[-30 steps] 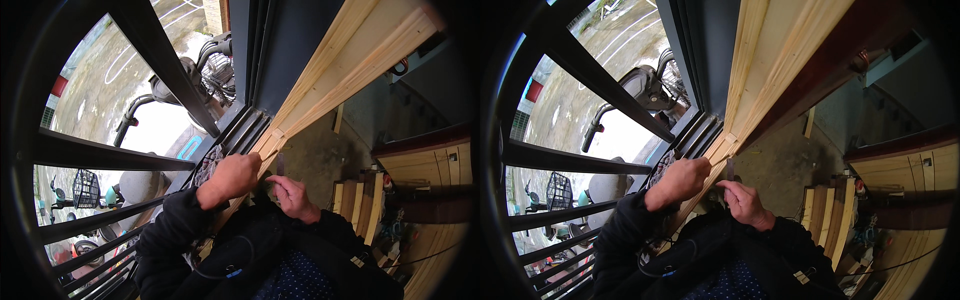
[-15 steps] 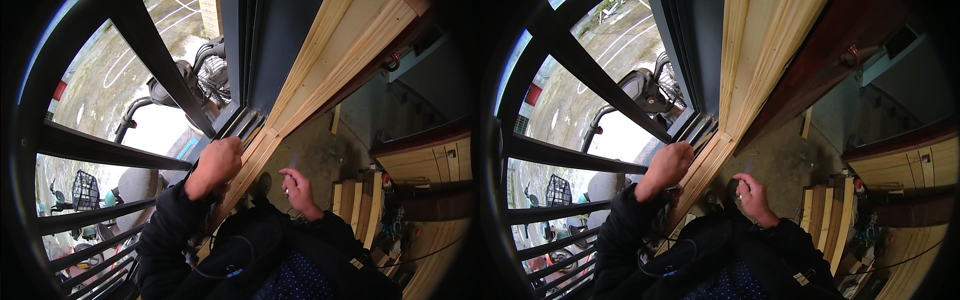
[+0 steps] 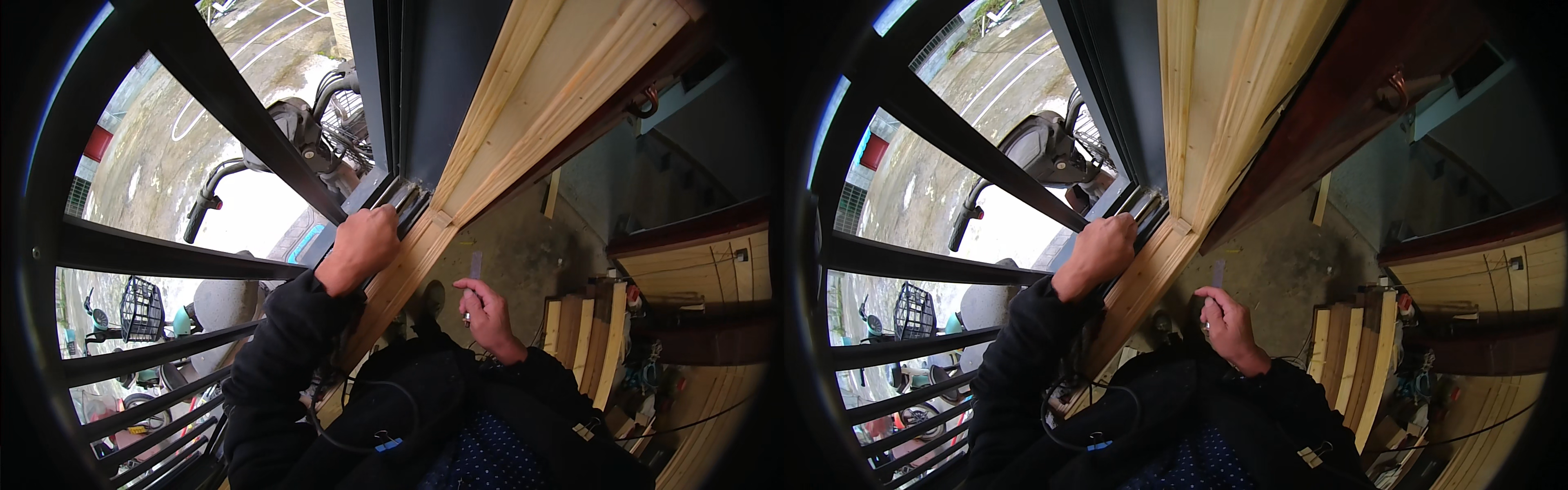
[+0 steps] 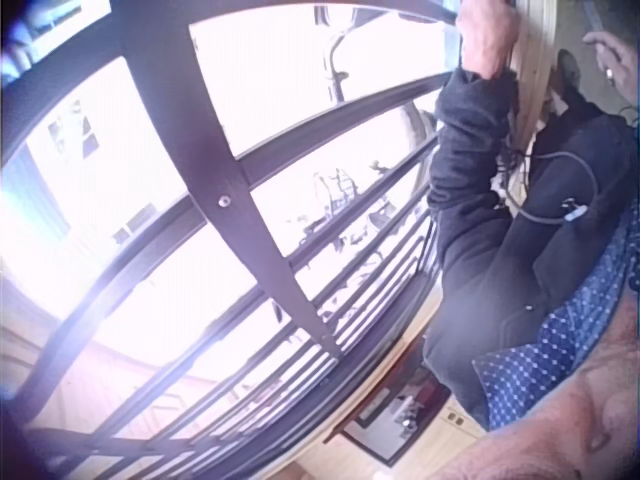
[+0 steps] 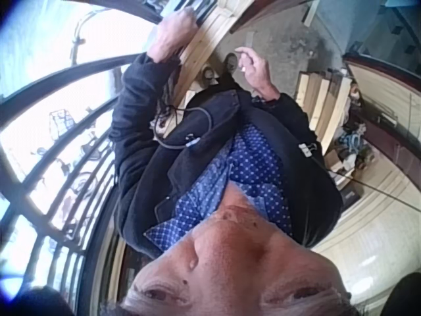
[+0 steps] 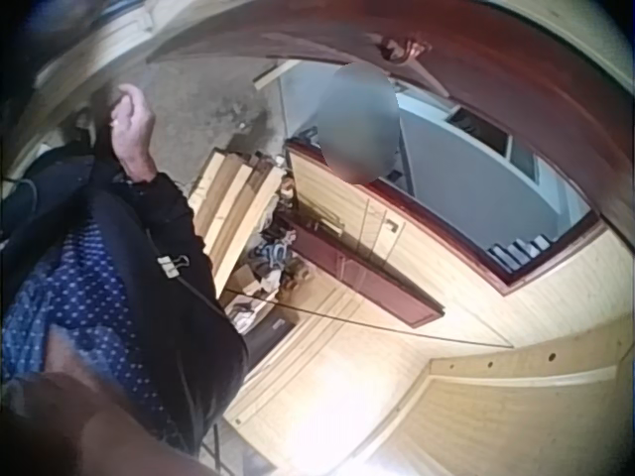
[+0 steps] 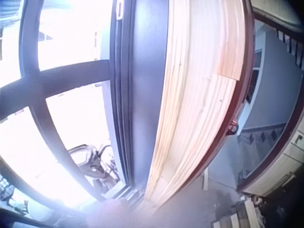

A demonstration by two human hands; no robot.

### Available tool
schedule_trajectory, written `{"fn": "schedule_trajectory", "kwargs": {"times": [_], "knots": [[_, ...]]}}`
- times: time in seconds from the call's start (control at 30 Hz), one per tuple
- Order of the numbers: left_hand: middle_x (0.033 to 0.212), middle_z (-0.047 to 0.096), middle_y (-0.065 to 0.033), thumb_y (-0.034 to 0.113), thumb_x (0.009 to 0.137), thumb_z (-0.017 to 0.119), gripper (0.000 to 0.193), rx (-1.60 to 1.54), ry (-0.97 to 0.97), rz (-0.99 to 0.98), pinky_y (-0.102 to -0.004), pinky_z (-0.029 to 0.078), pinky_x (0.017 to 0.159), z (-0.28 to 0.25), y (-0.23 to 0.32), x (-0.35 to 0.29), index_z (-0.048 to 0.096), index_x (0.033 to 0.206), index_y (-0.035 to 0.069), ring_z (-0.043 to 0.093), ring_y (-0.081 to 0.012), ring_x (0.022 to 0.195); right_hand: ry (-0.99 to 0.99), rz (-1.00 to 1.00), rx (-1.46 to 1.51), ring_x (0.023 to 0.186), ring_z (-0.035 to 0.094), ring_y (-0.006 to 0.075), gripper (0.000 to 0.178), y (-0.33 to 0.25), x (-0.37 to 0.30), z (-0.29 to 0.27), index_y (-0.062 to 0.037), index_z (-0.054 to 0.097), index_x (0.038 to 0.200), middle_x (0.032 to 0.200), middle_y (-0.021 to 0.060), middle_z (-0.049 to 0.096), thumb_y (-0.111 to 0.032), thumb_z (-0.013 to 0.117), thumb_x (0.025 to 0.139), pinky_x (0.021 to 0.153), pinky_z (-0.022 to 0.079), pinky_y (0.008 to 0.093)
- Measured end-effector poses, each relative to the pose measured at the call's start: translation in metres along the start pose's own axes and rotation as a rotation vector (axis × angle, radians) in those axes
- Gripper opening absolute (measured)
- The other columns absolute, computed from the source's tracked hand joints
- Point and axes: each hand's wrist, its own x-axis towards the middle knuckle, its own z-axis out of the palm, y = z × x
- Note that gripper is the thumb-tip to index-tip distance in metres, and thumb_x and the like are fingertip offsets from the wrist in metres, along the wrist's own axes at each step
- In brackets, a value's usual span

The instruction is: The person cleans the window sill with a cloth and screwdriver, then uses a wooden stick to apply a substance into the gap between the window frame and the sill. They repeatedly wipe and scrape the area with a cloth and a metal tool.

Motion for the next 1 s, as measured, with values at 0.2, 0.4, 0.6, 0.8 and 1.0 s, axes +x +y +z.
{"fn": "schedule_trajectory", "kwargs": {"times": [0.2, 0.4, 0.6, 0.8, 1.0], "knots": [[0.087, 0.070, -0.0243, 0.016, 0.098, 0.053, 0.018, -0.040, 0.013, 0.042, -0.0552, 0.053, 0.076, 0.003, -0.004, -0.001, 0.065, 0.093, 0.003, 0.067, -0.0473, 0.087, -0.013, -0.011, 0.027, 0.064, 0.059, 0.0091, 0.025, -0.001, 0.002, 0.001, -0.0019, 0.070, 0.119, 0.072, 0.0034, 0.065, -0.014, 0.053, 0.106, 0.060, 0.048, 0.0273], [0.084, 0.069, -0.0236, 0.012, 0.095, 0.053, 0.016, -0.112, 0.028, 0.043, -0.0525, 0.053, 0.076, 0.001, -0.005, -0.002, 0.065, 0.090, 0.002, 0.067, -0.0461, 0.086, -0.020, -0.009, 0.009, 0.064, 0.059, 0.0096, 0.024, 0.000, 0.004, 0.002, -0.0019, 0.070, 0.119, 0.072, 0.0037, 0.064, -0.013, 0.053, 0.105, 0.060, 0.048, 0.0278], [0.082, 0.068, -0.0240, 0.007, 0.092, 0.050, 0.018, -0.270, -0.008, 0.061, -0.0469, 0.053, 0.078, -0.008, -0.006, 0.001, 0.065, 0.089, -0.002, 0.067, -0.0429, 0.084, -0.050, -0.007, 0.000, 0.070, 0.053, 0.0056, 0.025, 0.000, 0.004, 0.002, -0.0010, 0.067, 0.123, 0.077, -0.0002, 0.061, -0.013, 0.052, 0.108, 0.063, 0.044, 0.0237], [0.083, 0.068, -0.0237, 0.009, 0.094, 0.052, 0.020, -0.325, -0.037, 0.044, -0.0447, 0.052, 0.076, -0.013, -0.005, 0.001, 0.067, 0.091, -0.004, 0.067, -0.0402, 0.081, -0.049, 0.002, 0.006, 0.069, 0.053, 0.0051, 0.025, -0.003, 0.005, 0.004, -0.0014, 0.067, 0.122, 0.077, -0.0004, 0.061, -0.014, 0.052, 0.108, 0.063, 0.044, 0.0233], [0.081, 0.067, -0.0240, 0.011, 0.097, 0.052, 0.022, -0.338, -0.056, 0.026, -0.0442, 0.051, 0.075, -0.019, -0.003, 0.000, 0.066, 0.092, -0.005, 0.066, -0.0396, 0.079, -0.020, -0.001, -0.001, 0.065, 0.060, 0.0101, 0.024, -0.005, 0.006, 0.008, -0.0014, 0.069, 0.118, 0.072, 0.0036, 0.064, -0.013, 0.053, 0.106, 0.061, 0.049, 0.0280]]}}
